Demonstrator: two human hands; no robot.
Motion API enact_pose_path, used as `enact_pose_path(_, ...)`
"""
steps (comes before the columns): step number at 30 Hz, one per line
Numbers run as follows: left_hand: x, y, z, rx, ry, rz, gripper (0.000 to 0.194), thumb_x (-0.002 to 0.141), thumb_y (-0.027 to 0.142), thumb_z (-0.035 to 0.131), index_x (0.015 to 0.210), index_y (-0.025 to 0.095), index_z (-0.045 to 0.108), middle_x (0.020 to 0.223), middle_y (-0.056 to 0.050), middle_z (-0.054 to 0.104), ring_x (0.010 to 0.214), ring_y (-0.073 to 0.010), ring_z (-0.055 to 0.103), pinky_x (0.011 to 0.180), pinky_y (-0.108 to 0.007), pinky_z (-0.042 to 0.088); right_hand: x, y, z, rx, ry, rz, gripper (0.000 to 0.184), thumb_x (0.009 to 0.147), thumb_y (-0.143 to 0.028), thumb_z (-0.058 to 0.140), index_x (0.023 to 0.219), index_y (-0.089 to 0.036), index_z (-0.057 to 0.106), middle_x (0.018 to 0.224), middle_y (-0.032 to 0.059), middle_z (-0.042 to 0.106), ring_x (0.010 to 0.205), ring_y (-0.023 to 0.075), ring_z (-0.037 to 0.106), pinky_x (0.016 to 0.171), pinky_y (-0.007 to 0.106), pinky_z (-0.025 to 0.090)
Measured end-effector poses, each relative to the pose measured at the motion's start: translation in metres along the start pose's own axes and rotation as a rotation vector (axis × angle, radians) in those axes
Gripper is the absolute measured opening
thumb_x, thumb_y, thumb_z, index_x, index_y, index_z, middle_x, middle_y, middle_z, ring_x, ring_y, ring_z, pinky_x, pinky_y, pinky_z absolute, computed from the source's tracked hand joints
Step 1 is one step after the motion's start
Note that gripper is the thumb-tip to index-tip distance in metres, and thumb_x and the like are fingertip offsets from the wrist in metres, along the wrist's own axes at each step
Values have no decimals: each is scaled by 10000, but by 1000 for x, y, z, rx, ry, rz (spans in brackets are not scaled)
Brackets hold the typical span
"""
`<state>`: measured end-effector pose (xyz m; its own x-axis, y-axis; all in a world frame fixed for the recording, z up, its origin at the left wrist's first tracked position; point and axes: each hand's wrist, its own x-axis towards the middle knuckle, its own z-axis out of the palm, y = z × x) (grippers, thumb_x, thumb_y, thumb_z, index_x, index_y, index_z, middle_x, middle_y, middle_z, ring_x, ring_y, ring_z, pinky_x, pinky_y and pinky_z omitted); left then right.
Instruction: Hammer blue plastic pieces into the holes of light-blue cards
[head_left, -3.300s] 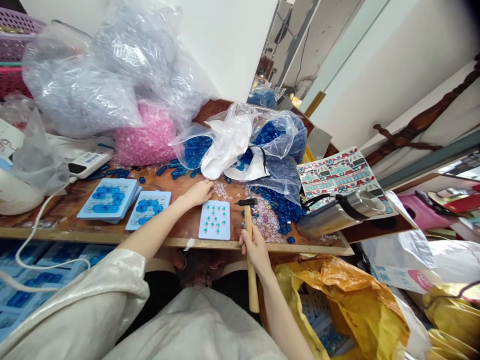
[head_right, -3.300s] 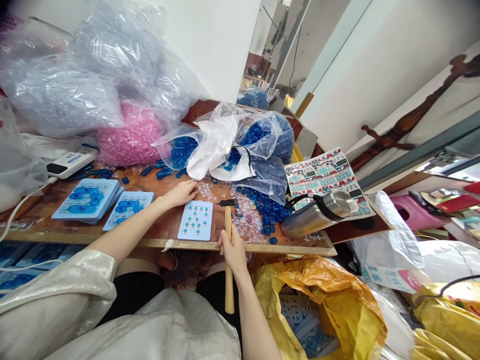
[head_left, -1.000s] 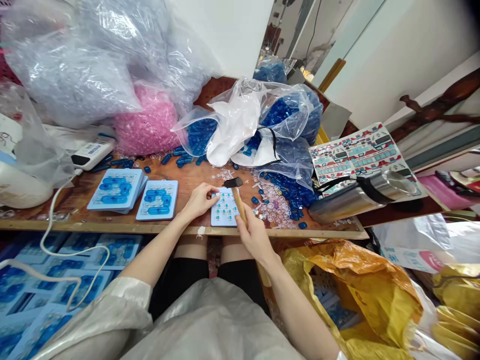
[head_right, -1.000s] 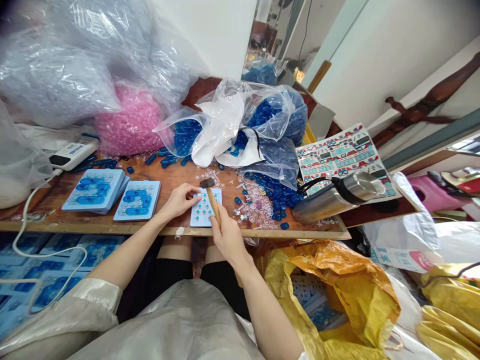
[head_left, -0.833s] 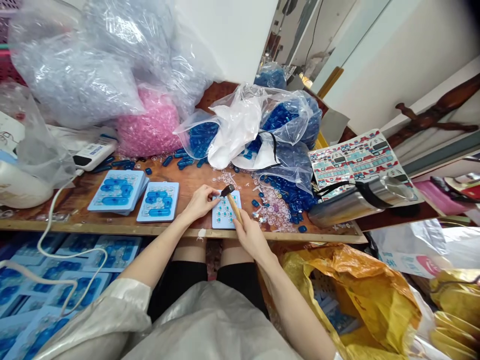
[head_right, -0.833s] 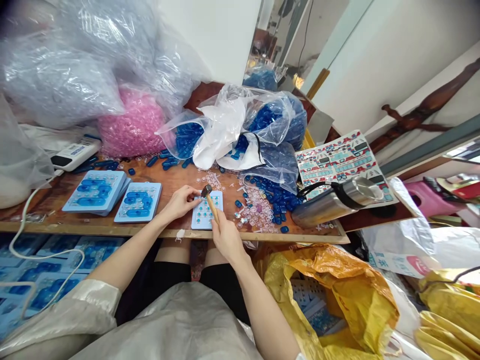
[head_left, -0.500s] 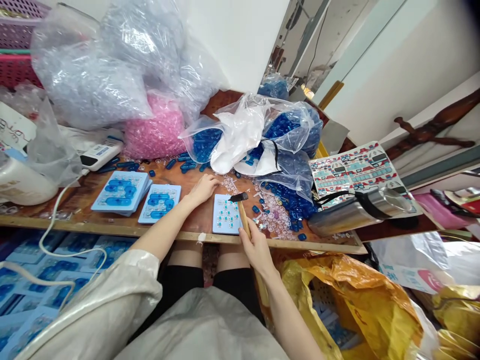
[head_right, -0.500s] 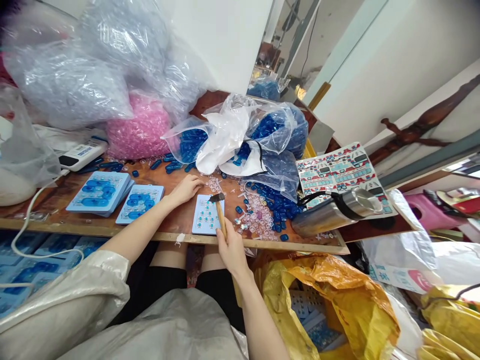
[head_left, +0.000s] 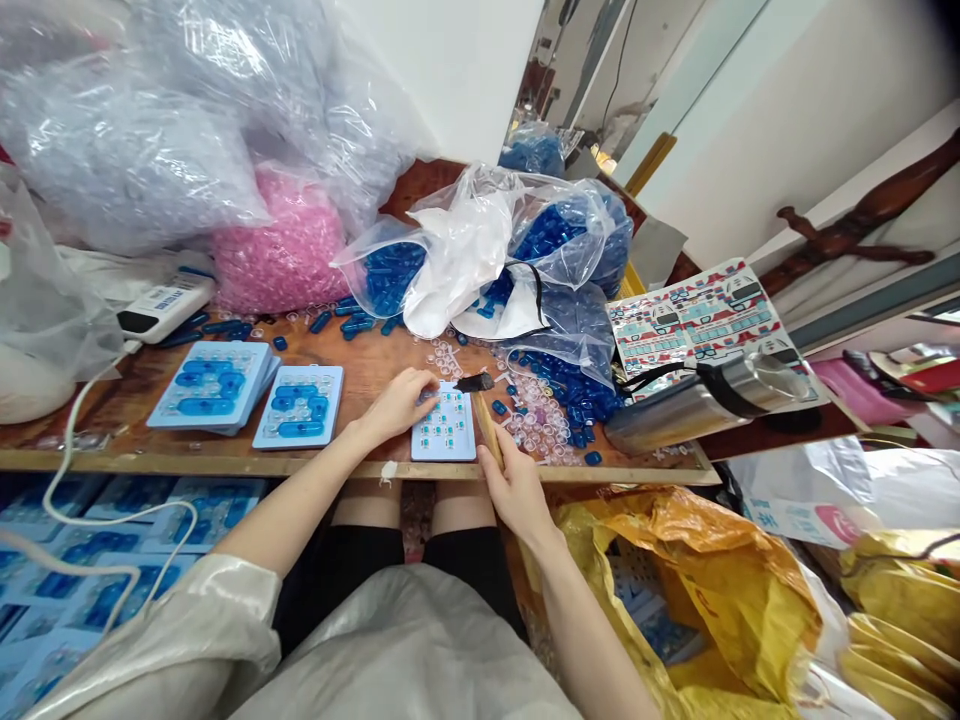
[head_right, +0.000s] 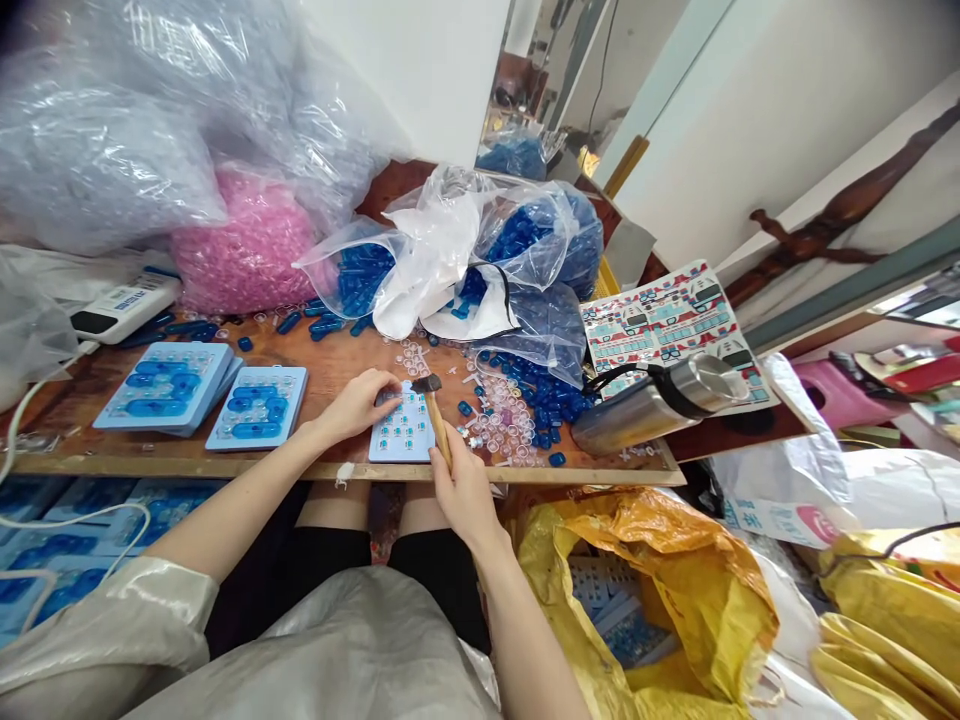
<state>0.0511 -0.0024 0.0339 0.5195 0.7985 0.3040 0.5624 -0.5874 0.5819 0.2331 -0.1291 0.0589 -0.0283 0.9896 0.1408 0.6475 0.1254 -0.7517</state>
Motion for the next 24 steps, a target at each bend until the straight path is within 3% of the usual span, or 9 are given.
enact_pose_path(5, -3, 1, -3, -61, 5, -16, 165, 779, 236, 519, 932, 171, 519, 908, -34, 580, 886, -162, 533, 808, -299, 434, 15, 0, 5, -89, -123, 17, 411, 873, -249, 356, 1272, -173, 422, 1030, 86, 622, 905, 201, 596, 793, 296, 439)
enact_pose_path(8, 3, -4, -5, -170, 5, -46, 218, 771, 239, 527, 977, 168, 510, 927, -28, 599, 853, -143, 562, 786, -277, 459, 13, 5, 3, -24, -72, 28, 412, 880, -285, 360, 1275, -185, 423, 1047, 71, 612, 898, 186, 593, 789, 282, 437)
enact_pose_path(12, 35, -29, -4, -72, 114, -34, 235, 782, 154, 449, 995, 142, 548, 1015, -70, 595, 932, -167, 556, 858, -322, 448, 2, 12, 0, 60, 31, 153, 434, 882, -359, 365, 1263, -163, 431, 801, 38, 625, 684, 161, 585, 661, 263, 450)
enact_pose_path(16, 63, -44, -2, 74, -3, 51, 171, 748, 144, 489, 887, 138, 589, 973, -84, 608, 972, -206, 539, 907, -366, 421, -6, 19, 1, 120, 44, 200, 450, 882, -390, 361, 1262, -159, 431, 642, 7, 566, 557, 144, 530, 552, 248, 429)
enact_pose_path(20, 51, -20, -6, -35, 63, -24, 185, 760, 204, 499, 928, 145, 550, 937, -62, 610, 876, -170, 565, 807, -304, 463, -11, 24, -2, 142, 48, 215, 444, 884, -386, 358, 1265, -168, 423, 669, 8, 573, 558, 134, 518, 537, 240, 422)
enact_pose_path(24, 22, 7, -5, -74, -34, 47, 208, 759, 236, 520, 956, 169, 519, 924, -35, 602, 875, -160, 558, 798, -291, 451, -13, 23, -8, 133, 37, 228, 446, 889, -389, 357, 1267, -162, 421, 676, 12, 581, 579, 141, 526, 552, 243, 420)
